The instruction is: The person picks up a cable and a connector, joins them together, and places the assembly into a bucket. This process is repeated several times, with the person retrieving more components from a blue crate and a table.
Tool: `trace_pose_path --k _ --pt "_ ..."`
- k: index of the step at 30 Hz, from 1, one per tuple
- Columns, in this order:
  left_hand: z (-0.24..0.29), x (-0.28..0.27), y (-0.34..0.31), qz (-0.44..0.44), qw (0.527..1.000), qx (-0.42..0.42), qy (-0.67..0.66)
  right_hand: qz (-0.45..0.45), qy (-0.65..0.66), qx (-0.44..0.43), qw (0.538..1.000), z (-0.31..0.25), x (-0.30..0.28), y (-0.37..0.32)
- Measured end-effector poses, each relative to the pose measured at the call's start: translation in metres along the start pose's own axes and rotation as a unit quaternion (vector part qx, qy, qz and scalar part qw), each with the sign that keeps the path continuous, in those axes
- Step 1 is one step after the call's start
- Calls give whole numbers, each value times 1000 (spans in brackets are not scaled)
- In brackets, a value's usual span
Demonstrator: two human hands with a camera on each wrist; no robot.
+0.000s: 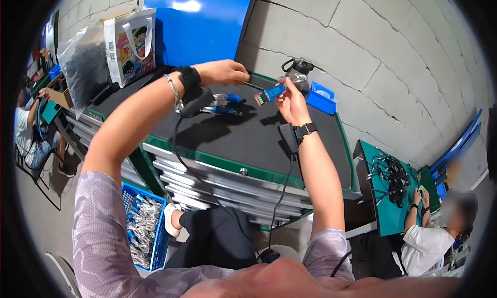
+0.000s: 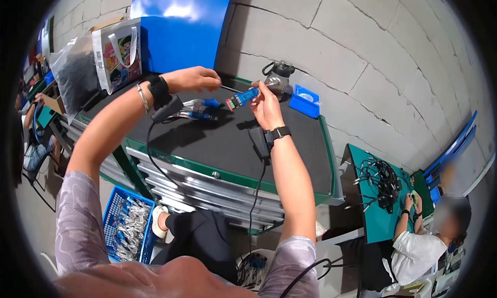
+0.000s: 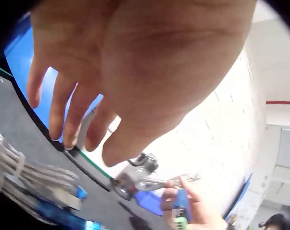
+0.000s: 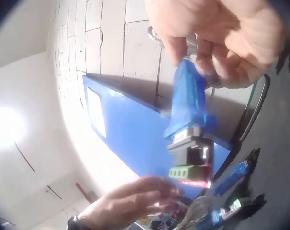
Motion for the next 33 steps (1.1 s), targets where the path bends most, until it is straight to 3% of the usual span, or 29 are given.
trace_pose_path --k 3,5,6,9,12,21,25,27,28,31,33 --pt "4 37 28 -20 986 36 -161 3 54 -26 998 10 -19 8" --pt "8 54 40 -44 978 49 -196 -2 49 -37 998 5 -25 9" --pt "-5 72 49 -2 956 75 -283 -1 51 -39 998 5 -25 7" --pt "-17 99 61 6 897 23 -440 15 19 -67 997 -13 -26 -6" --pt "-17 97 58 -23 916 48 -397 -77 77 -65 992 -31 5 -18" --pt "-23 81 53 83 950 99 -285 -27 93 -5 995 -14 -16 -14" --pt "-28 71 51 152 953 104 -239 -67 21 -19 997 -22 -7 -17" --pt "-16 54 39 282 940 185 -58 -61 -72 -23 995 -25 -11 -17" --pt "-11 48 34 309 935 173 18 -64 -103 -5 993 -24 -13 -18" --pt "-5 41 24 337 926 169 7 -66 -212 -27 975 -17 -17 -16" --pt "-6 40 23 336 924 181 -9 -82 -207 -30 974 -13 -16 -15"
Point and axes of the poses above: each hand's wrist, its own y-axis towards the middle knuckle, its own x-axis out of the palm, z = x × y, the point moved 7 cm from there along y, towards the middle knuckle
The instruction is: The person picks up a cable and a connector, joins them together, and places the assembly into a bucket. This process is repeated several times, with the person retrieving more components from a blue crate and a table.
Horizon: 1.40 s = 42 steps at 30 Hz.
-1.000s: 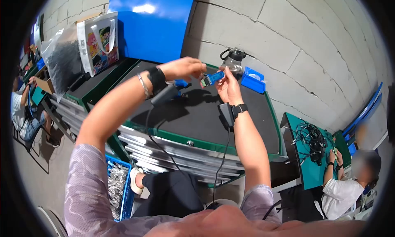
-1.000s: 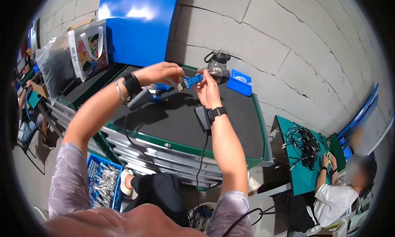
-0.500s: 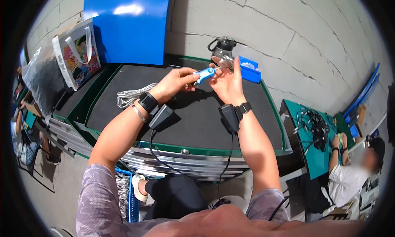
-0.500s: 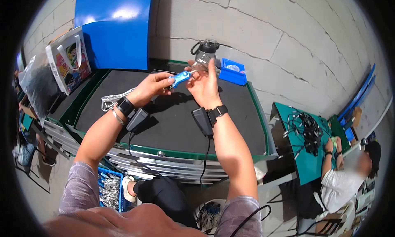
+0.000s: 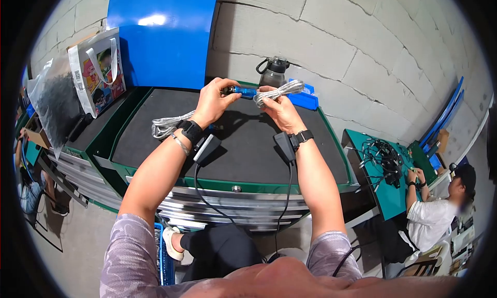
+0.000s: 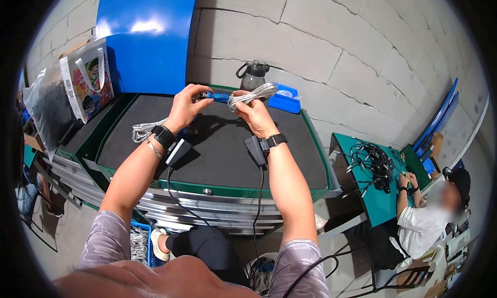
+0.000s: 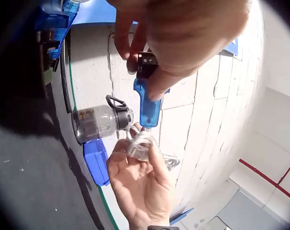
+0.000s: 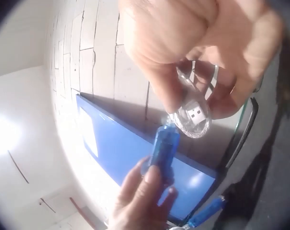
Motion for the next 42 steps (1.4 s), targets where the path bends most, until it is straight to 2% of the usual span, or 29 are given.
trace_pose_path --k 4,6,8,11,12,14,16,18,24,26,28,30,38,42 --pt "-6 7 0 -10 999 -2 -34 37 30 -53 997 -8 0 0" --pt "-12 9 1 -30 999 -21 -2 59 35 -92 993 -10 -5 0" --pt "-20 14 2 -49 998 -27 -23 55 42 -88 994 -7 -8 3" --pt "-4 6 1 -36 999 -3 -19 85 53 -113 988 -9 -9 4" --pt "1 3 1 -30 999 14 -13 81 51 -110 989 -8 -6 4" --pt "3 1 1 -1 999 39 -28 61 144 -37 987 3 2 4" --pt "15 -3 -1 13 996 73 -49 31 116 45 992 13 12 0" --pt "15 -3 -1 18 996 82 -42 18 137 53 989 14 16 -1" --pt "11 3 -2 9 994 86 -70 63 133 -16 989 -4 23 -7" --pt "5 6 -2 -3 995 41 -96 48 142 -15 989 -4 26 -6" --pt "5 7 -2 -17 996 36 -76 1 94 -34 995 -8 38 -7" --pt "4 8 -2 -34 997 32 -56 6 110 -29 993 -7 39 -9" --pt "21 4 -4 -15 992 119 -38 55 116 12 992 1 33 -9" --pt "17 3 -4 -12 993 114 -27 55 135 18 989 2 39 -9"
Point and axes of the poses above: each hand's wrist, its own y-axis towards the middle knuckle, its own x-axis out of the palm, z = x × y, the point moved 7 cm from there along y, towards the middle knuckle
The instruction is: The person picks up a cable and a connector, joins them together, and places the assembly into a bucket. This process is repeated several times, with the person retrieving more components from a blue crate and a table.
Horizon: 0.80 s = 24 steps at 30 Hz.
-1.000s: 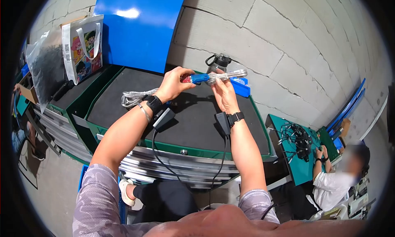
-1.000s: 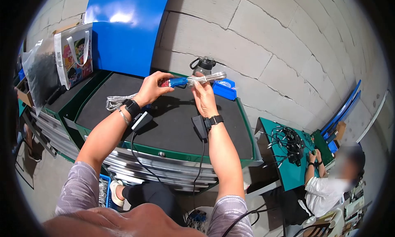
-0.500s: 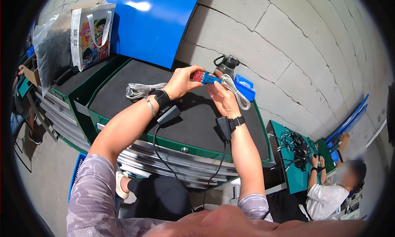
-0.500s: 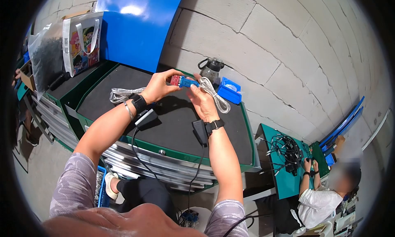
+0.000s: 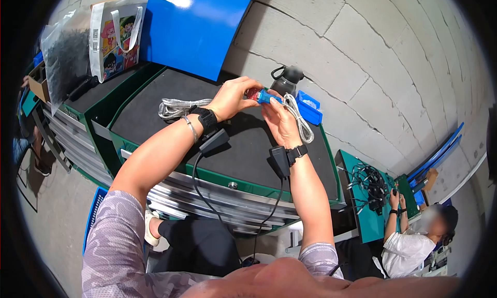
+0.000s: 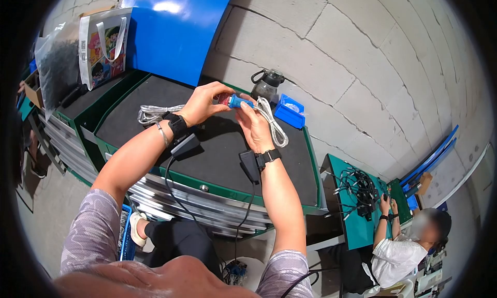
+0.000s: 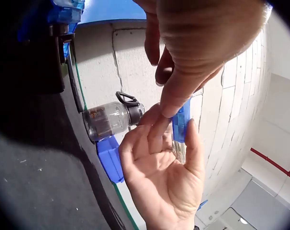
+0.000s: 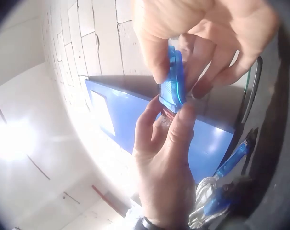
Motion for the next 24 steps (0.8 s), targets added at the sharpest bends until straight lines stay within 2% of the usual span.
trace_pose_path --k 3,5,8,15,20,22,24 --pt "-4 1 -1 -3 1000 -13 -18 -28 2 -35 999 -3 6 0" --pt "-1 1 -1 -16 1000 -10 -1 -36 -75 -37 996 -4 4 0" --pt "-2 1 0 -20 999 -23 31 -35 -115 -49 992 -8 4 0" --pt "-3 -4 2 -40 999 2 -12 -47 -113 -41 992 -7 3 0" --pt "1 -4 0 -16 997 -27 69 -26 -153 -81 985 -13 8 -2" --pt "0 -7 2 -15 998 4 64 -42 -142 -69 987 -11 3 1" --pt "-6 -5 2 -62 996 -19 -58 -53 -133 -56 988 -10 1 0"
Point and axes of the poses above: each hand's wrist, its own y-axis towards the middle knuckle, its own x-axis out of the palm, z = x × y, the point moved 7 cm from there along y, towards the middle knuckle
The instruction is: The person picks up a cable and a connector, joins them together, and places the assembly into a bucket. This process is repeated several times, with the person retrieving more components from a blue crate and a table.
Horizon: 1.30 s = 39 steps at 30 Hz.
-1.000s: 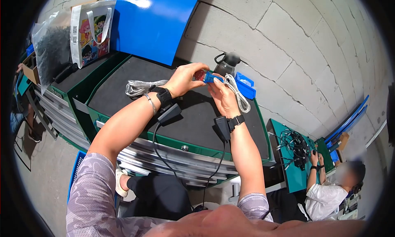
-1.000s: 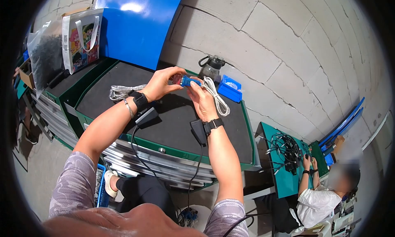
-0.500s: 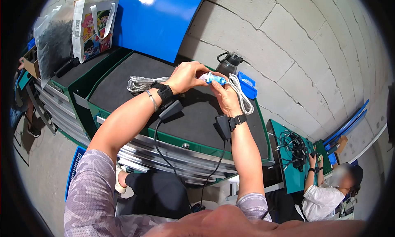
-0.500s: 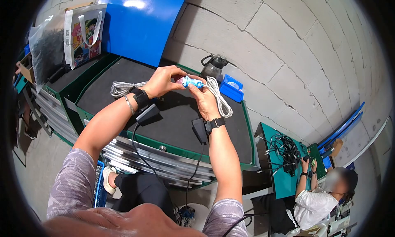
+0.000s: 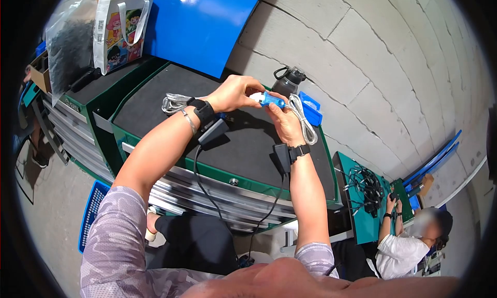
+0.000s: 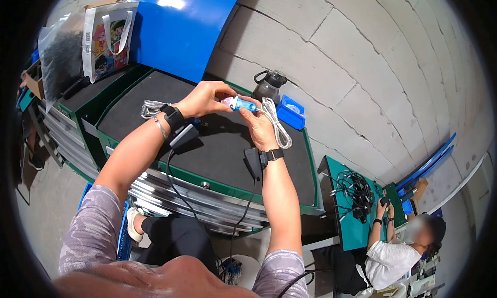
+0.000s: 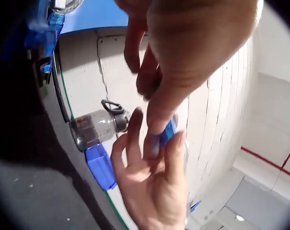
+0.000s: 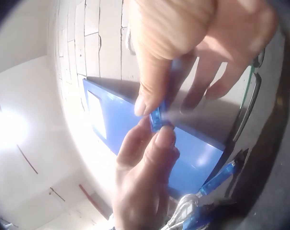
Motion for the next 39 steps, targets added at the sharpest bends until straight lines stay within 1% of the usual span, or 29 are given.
trace_pose_path --k 1,2,4,5,6,7,8,9,10,11,12,14,16,18,22,24,26,30,32,33,35,39 --pt "3 -2 0 5 999 22 33 1 -4 1 1000 0 1 -1" --pt "4 2 -1 6 999 22 29 2 -8 3 1000 0 2 -1" --pt "2 -1 -4 72 988 -22 134 4 -38 0 999 -7 5 -2" --pt "-2 -8 -6 139 976 -19 164 35 -97 -33 994 -16 4 -3" --pt "-7 -17 -4 151 973 -59 165 65 -153 -67 984 -26 3 -5" --pt "-14 -23 -4 153 977 -79 122 83 -123 -72 986 -21 -9 -1" --pt "-21 -27 -4 154 980 -97 77 84 -125 -75 986 -20 -14 2" --pt "-22 -27 -3 148 982 -106 43 59 -8 -60 996 -17 -14 3" --pt "-20 -25 -2 146 983 -103 39 32 109 -43 993 -14 -13 3" --pt "-20 -21 -3 140 984 -109 -18 0 151 -35 988 -14 -12 4" --pt "-17 -18 -4 133 981 -116 -74 3 146 -35 989 -14 -11 2" --pt "-15 -13 -2 125 981 -114 -95 -25 213 -16 977 -14 -6 0" --pt "-14 -5 -1 75 981 -111 -140 -39 220 -13 975 -15 -5 -1" --pt "-8 -2 -1 64 982 -102 -148 -63 256 -14 965 -14 1 -3" --pt "1 1 -1 36 983 -84 -159 -81 255 -11 963 -13 1 -3" --pt "2 3 -1 31 986 -85 -143 -77 246 -8 966 -13 1 -3" --pt "-1 7 -1 16 981 -82 -175 -80 226 -9 971 -13 1 -2" --pt "7 7 -2 14 981 -62 -182 -71 218 -3 973 -10 0 -1" --pt "9 5 -3 19 988 -66 -141 -72 194 -1 978 -7 -2 1" --pt "9 6 -3 20 988 -66 -141 -72 194 0 978 -6 -2 1" --pt "13 4 -3 39 996 -20 -81 -63 167 5 984 -3 0 1" --pt "9 4 -3 50 997 -19 -52 -47 133 4 990 -5 1 0"
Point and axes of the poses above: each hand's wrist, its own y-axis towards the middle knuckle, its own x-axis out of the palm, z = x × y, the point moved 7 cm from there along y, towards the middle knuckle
